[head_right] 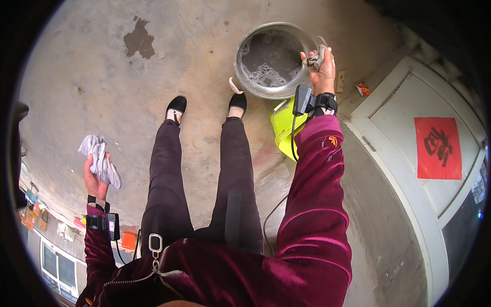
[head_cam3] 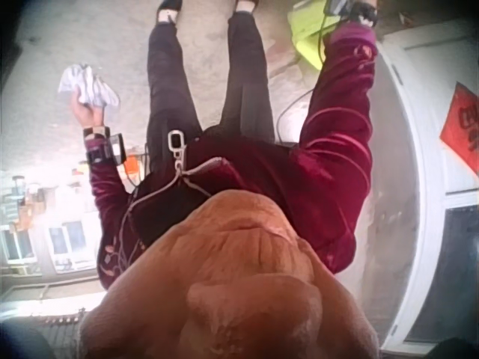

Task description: The person repeatedly wipes a concrete ledge and surrounding area with a cloth, periodically refilling water from a bucket using a ladle. They also wring out the cloth in a metal basin and continue wiping the same surfaces throughout the clip.

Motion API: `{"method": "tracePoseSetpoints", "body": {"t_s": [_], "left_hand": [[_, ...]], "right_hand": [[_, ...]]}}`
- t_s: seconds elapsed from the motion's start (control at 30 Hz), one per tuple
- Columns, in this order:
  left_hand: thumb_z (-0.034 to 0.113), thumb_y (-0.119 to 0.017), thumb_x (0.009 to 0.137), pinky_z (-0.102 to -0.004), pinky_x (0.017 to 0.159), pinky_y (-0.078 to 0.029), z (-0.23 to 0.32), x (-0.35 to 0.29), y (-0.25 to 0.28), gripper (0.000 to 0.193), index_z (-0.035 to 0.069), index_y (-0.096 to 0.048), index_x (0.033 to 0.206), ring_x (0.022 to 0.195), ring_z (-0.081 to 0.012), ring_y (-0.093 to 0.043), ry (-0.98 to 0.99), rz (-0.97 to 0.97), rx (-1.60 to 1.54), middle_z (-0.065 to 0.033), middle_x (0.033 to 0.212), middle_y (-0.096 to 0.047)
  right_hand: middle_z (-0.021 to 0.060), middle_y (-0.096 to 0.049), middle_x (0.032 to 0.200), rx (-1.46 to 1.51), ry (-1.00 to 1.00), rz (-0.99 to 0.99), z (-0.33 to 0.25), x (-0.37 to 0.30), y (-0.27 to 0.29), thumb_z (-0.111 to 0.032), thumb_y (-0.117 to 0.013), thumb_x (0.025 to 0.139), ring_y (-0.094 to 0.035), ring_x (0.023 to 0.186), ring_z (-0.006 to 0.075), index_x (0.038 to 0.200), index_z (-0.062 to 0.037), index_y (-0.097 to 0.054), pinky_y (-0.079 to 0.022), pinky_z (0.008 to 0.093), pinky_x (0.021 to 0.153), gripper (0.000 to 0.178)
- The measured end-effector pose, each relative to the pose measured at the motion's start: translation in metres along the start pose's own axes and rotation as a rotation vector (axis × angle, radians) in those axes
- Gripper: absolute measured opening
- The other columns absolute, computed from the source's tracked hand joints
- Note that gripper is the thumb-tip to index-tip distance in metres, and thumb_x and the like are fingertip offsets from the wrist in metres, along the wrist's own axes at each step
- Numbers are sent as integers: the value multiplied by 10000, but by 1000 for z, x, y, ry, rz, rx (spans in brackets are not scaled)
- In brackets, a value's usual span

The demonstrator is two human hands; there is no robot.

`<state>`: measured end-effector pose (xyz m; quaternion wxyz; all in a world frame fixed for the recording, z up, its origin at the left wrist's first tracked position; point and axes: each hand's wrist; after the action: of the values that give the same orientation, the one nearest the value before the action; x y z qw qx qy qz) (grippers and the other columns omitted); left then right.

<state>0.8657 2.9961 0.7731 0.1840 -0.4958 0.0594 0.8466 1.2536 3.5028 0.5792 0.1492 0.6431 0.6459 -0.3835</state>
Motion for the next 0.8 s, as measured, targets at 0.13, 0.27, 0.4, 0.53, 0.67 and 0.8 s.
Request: {"method": "tracePoseSetpoints", "body": {"t_s": [0.13,0.27,0.4,0.53,0.67,0.8], "left_hand": [[315,-507,899,-320,732,-499,1,-5,1,413,16,-496,1183,809,-215,-607,-33,-26,-41,-147,911,-625],[314,-503,903,-324,740,-498,1,-10,4,403,8,-505,1165,819,-218,-609,-77,-34,-56,-150,921,-628],[315,-504,903,-326,758,-496,6,-16,7,405,-2,-507,1156,830,-219,-611,-119,-91,-62,-149,925,-629],[318,-506,901,-325,763,-497,6,-20,8,404,6,-509,1157,839,-216,-612,-160,-90,-77,-151,935,-630],[318,-507,900,-325,774,-496,2,-21,10,405,13,-508,1166,843,-220,-612,-175,-52,-108,-153,938,-630],[320,-511,899,-327,778,-494,-3,-22,12,408,11,-510,1165,844,-222,-611,-167,-26,-161,-153,935,-630]], "right_hand": [[61,-564,725,-52,72,63,-16,-9,-2,-200,-640,863,-562,604,172,874,-87,-542,-537,533,754,150],[115,-599,841,-121,140,64,-33,-21,5,-75,-615,814,-607,693,204,1042,-35,-516,-558,505,720,252],[135,-610,886,-324,216,14,-51,-36,11,-30,-546,819,-608,723,192,1094,-28,-535,-571,391,601,275],[32,-547,770,-568,108,38,-60,-48,5,-129,-569,861,-502,573,98,1023,-70,-595,-412,244,415,174],[-11,-513,670,-762,17,103,-60,-50,-13,-460,-531,882,-439,483,79,856,-115,-606,-311,222,371,354],[-10,-503,583,-793,-40,95,-64,-43,-36,-635,-402,857,-423,430,99,721,-146,-551,-288,243,364,528]]}}
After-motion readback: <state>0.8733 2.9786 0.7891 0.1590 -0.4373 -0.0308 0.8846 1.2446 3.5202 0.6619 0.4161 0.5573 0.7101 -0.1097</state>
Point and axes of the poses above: each hand's wrist, its own x-axis towards the middle knuckle, its own y-axis out of the back of the hand, z = x × y
